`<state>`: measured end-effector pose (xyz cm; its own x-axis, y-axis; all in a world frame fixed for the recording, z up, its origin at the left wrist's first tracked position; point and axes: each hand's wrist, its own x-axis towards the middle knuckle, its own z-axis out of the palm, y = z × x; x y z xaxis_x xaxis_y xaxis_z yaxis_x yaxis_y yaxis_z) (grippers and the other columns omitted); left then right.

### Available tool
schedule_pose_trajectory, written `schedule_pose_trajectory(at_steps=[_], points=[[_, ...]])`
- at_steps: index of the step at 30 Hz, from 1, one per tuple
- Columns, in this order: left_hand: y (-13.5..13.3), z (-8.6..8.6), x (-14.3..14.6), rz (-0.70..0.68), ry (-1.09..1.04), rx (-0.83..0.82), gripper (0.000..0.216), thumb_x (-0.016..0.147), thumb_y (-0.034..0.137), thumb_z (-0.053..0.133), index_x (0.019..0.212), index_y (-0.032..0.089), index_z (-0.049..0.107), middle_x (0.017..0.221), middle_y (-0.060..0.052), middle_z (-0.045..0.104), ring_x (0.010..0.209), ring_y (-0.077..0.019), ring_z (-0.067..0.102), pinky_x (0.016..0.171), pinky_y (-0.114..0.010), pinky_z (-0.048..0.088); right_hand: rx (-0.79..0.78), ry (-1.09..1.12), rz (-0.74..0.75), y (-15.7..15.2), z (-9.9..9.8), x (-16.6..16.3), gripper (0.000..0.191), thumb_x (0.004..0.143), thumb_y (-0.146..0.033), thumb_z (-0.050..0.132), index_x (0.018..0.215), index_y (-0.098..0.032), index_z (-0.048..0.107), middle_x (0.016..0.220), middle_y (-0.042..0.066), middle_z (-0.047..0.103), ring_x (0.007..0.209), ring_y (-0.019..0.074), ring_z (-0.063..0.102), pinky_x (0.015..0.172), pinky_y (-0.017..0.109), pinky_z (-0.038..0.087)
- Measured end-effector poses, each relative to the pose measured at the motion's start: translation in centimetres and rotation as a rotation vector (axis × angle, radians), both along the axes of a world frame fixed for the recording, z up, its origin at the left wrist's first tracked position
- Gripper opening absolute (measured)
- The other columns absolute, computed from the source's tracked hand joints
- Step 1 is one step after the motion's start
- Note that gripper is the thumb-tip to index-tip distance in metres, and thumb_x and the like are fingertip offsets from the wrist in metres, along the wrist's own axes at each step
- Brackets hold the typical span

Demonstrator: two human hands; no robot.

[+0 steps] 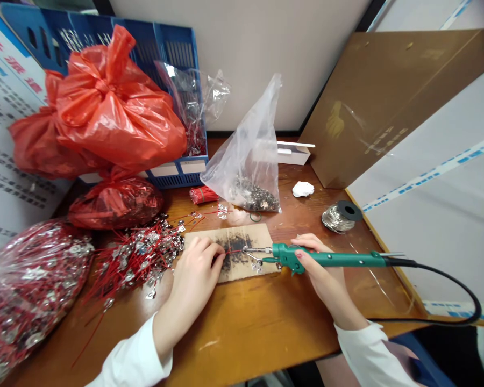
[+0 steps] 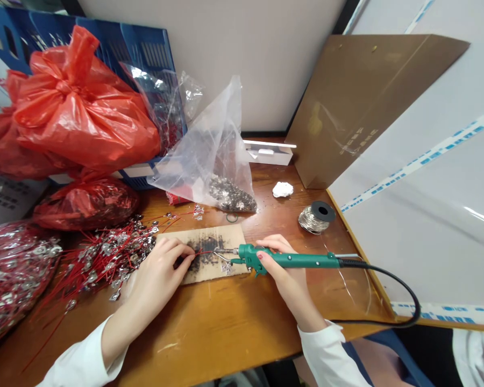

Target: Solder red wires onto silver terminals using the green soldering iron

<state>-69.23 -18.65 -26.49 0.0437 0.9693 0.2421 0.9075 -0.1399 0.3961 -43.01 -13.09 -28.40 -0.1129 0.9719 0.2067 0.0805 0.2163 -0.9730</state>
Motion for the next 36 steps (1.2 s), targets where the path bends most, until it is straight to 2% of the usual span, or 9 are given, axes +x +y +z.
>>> schedule_pose_trajectory(at_steps=[7, 15, 28, 36], points=[[-0.02, 0.00, 0.04, 0.001, 0.008, 0.002, 0.020, 0.094, 0.023, 0.048, 0.081, 0.021, 0.063, 0.087, -0.006, 0.063, 0.087, -0.0229, 0.055, 0.078, -0.037, 0.050, -0.004, 0.015, -0.014, 0.03, 0.09, -0.13, 0.010, 0.078, -0.034, 0.074, 0.087, -0.030, 0.076, 0.097, 0.003, 0.062, 0.091, 0.0219, 0.058, 0.081, 0.034, 0.046], [-0.02, 0.13, 0.27, 0.012, 0.014, -0.020, 0.019, 0.094, 0.021, 0.049, 0.081, 0.019, 0.063, 0.087, -0.007, 0.064, 0.087, -0.0236, 0.056, 0.078, -0.038, 0.049, 0.005, 0.022, 0.013, 0.02, -0.02, -0.05, 0.010, 0.081, -0.030, 0.073, 0.090, -0.033, 0.075, 0.099, 0.002, 0.059, 0.091, 0.0197, 0.056, 0.079, 0.031, 0.044], [-0.10, 0.20, 0.25, 0.015, -0.001, -0.047, 0.019, 0.094, 0.020, 0.049, 0.081, 0.017, 0.064, 0.088, -0.008, 0.063, 0.089, -0.0248, 0.055, 0.080, -0.039, 0.048, 0.018, -0.005, -0.011, 0.06, -0.16, 0.01, 0.010, 0.079, -0.032, 0.074, 0.087, -0.028, 0.074, 0.099, 0.004, 0.061, 0.091, 0.0202, 0.058, 0.077, 0.031, 0.047], [-0.12, 0.23, 0.25, 0.024, -0.018, -0.035, 0.020, 0.094, 0.022, 0.048, 0.082, 0.017, 0.063, 0.088, -0.008, 0.062, 0.090, -0.0255, 0.055, 0.080, -0.040, 0.046, -0.025, 0.094, -0.035, 0.56, -0.75, 0.18, 0.013, 0.077, -0.031, 0.074, 0.089, -0.027, 0.075, 0.099, 0.004, 0.063, 0.089, 0.0193, 0.059, 0.078, 0.030, 0.048]])
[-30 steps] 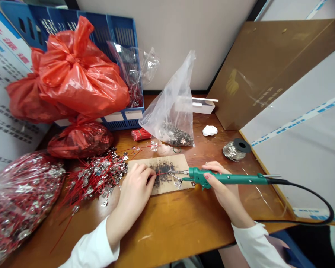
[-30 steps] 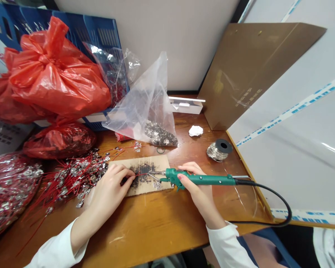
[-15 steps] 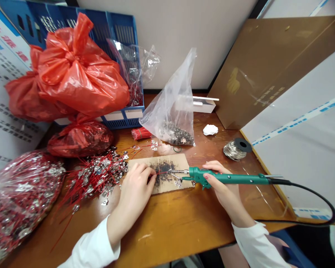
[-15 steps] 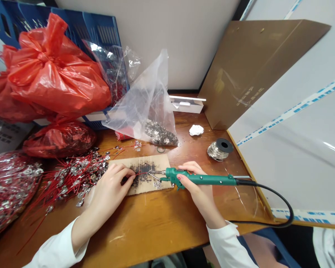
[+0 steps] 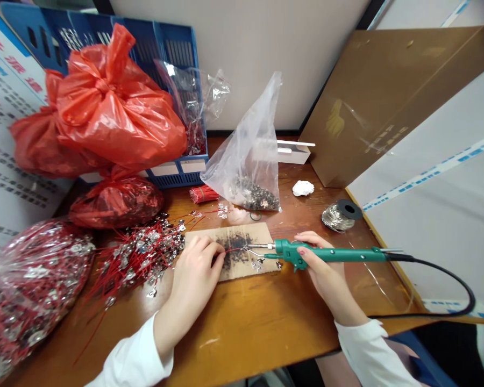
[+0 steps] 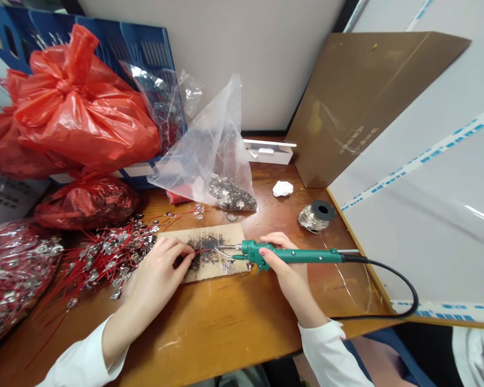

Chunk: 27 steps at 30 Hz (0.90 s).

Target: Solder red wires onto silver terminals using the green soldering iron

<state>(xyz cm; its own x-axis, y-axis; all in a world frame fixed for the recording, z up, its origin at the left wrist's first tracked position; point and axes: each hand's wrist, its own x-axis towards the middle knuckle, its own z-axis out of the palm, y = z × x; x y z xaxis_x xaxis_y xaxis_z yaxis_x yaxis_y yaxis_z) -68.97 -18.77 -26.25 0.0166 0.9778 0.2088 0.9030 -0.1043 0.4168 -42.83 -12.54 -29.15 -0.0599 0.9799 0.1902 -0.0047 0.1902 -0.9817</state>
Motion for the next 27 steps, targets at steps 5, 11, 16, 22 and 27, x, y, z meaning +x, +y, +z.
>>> schedule_pose_trajectory(at_steps=[5, 11, 16, 22, 27], points=[[-0.1, 0.1, -0.2, 0.004, 0.005, 0.043, 0.021, 0.094, 0.023, 0.048, 0.081, 0.018, 0.062, 0.087, -0.007, 0.062, 0.089, -0.0245, 0.055, 0.079, -0.037, 0.044, -0.108, 0.147, 0.031, 0.2, 0.5, -0.6, 0.023, 0.065, -0.034, 0.082, 0.086, -0.025, 0.075, 0.091, 0.003, 0.066, 0.086, 0.0202, 0.062, 0.075, 0.031, 0.050], [0.1, 0.2, -1.3, 0.037, -0.001, 0.159, 0.021, 0.093, 0.029, 0.048, 0.080, 0.020, 0.061, 0.086, -0.005, 0.063, 0.089, -0.0240, 0.055, 0.081, -0.035, 0.041, -0.281, 0.410, -0.033, 0.5, 1.7, -1.5, 0.033, 0.056, -0.041, 0.088, 0.078, -0.021, 0.074, 0.081, 0.002, 0.070, 0.076, 0.0178, 0.063, 0.067, 0.029, 0.048], [-0.9, 0.5, -1.2, 0.089, 0.025, 0.178, 0.021, 0.092, 0.032, 0.047, 0.079, 0.022, 0.061, 0.087, -0.005, 0.064, 0.090, -0.0251, 0.055, 0.083, -0.036, 0.040, -0.321, 0.536, -0.027, 0.6, 2.3, -1.6, 0.035, 0.054, -0.040, 0.088, 0.078, -0.019, 0.074, 0.075, 0.001, 0.069, 0.069, 0.0147, 0.060, 0.058, 0.024, 0.045], [-3.0, 0.6, 0.1, 0.130, 0.018, 0.103, 0.026, 0.091, 0.034, 0.042, 0.076, 0.024, 0.061, 0.087, -0.005, 0.067, 0.091, -0.0269, 0.056, 0.081, -0.036, 0.041, -0.394, 0.673, -0.027, -0.2, 2.1, -1.7, 0.030, 0.058, -0.040, 0.083, 0.075, -0.017, 0.076, 0.071, 0.001, 0.069, 0.064, 0.0129, 0.058, 0.054, 0.022, 0.044], [-4.2, 0.7, 1.7, 0.168, -0.033, 0.125, 0.025, 0.088, 0.037, 0.042, 0.079, 0.025, 0.062, 0.090, -0.005, 0.068, 0.094, -0.0270, 0.058, 0.080, -0.036, 0.042, -0.401, 0.763, -0.070, -1.5, 1.9, -1.9, 0.022, 0.063, -0.035, 0.079, 0.074, -0.017, 0.075, 0.071, 0.001, 0.069, 0.061, 0.0109, 0.057, 0.053, 0.020, 0.043]])
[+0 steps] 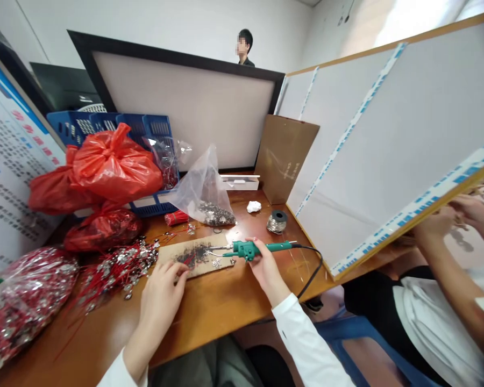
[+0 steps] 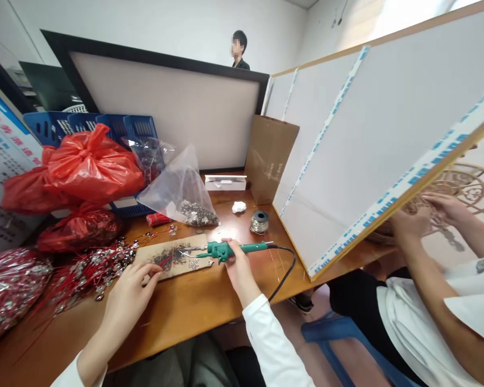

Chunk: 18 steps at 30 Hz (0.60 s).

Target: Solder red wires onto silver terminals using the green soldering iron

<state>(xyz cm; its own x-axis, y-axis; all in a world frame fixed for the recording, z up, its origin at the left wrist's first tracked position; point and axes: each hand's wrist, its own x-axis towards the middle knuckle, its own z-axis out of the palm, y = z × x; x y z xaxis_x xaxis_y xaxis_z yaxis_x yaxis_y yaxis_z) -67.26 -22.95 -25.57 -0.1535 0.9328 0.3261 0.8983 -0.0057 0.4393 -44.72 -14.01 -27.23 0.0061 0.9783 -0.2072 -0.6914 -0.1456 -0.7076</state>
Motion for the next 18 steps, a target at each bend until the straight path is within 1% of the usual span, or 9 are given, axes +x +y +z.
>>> schedule_pose_trajectory(at_steps=[4, 8, 13, 18], points=[[-1.0, -0.3, 1.3, 0.035, -0.024, 0.040, 0.029, 0.089, 0.040, 0.041, 0.082, 0.025, 0.064, 0.091, -0.005, 0.068, 0.096, -0.0271, 0.058, 0.079, -0.035, 0.043, 0.003, 0.043, -0.042, -1.1, 0.1, 0.2, 0.020, 0.063, -0.033, 0.079, 0.074, -0.017, 0.074, 0.075, 0.002, 0.071, 0.061, 0.0115, 0.058, 0.051, 0.021, 0.044], [-1.8, -0.9, 2.0, 0.065, -0.032, 0.075, 0.029, 0.087, 0.041, 0.041, 0.083, 0.025, 0.065, 0.092, -0.005, 0.069, 0.096, -0.0268, 0.059, 0.077, -0.035, 0.044, -0.001, 0.085, -0.077, -2.0, -0.1, 0.6, 0.019, 0.062, -0.031, 0.079, 0.072, -0.016, 0.074, 0.070, 0.003, 0.070, 0.058, 0.0113, 0.057, 0.049, 0.021, 0.043], [-2.4, -1.0, 2.1, 0.090, 0.005, 0.107, 0.028, 0.087, 0.039, 0.042, 0.082, 0.024, 0.065, 0.094, -0.007, 0.071, 0.095, -0.0280, 0.060, 0.076, -0.036, 0.045, -0.021, 0.140, -0.090, -2.9, -0.9, 0.8, 0.022, 0.059, -0.030, 0.081, 0.073, -0.015, 0.074, 0.071, 0.003, 0.071, 0.058, 0.0119, 0.058, 0.048, 0.021, 0.043], [-3.0, -1.4, 2.0, 0.093, 0.015, 0.101, 0.027, 0.088, 0.039, 0.041, 0.082, 0.024, 0.064, 0.096, -0.010, 0.071, 0.095, -0.0297, 0.062, 0.078, -0.039, 0.047, -0.044, 0.180, -0.069, -3.3, -1.2, 0.8, 0.022, 0.061, -0.032, 0.080, 0.071, -0.013, 0.073, 0.063, 0.001, 0.066, 0.053, 0.0101, 0.054, 0.044, 0.020, 0.040]])
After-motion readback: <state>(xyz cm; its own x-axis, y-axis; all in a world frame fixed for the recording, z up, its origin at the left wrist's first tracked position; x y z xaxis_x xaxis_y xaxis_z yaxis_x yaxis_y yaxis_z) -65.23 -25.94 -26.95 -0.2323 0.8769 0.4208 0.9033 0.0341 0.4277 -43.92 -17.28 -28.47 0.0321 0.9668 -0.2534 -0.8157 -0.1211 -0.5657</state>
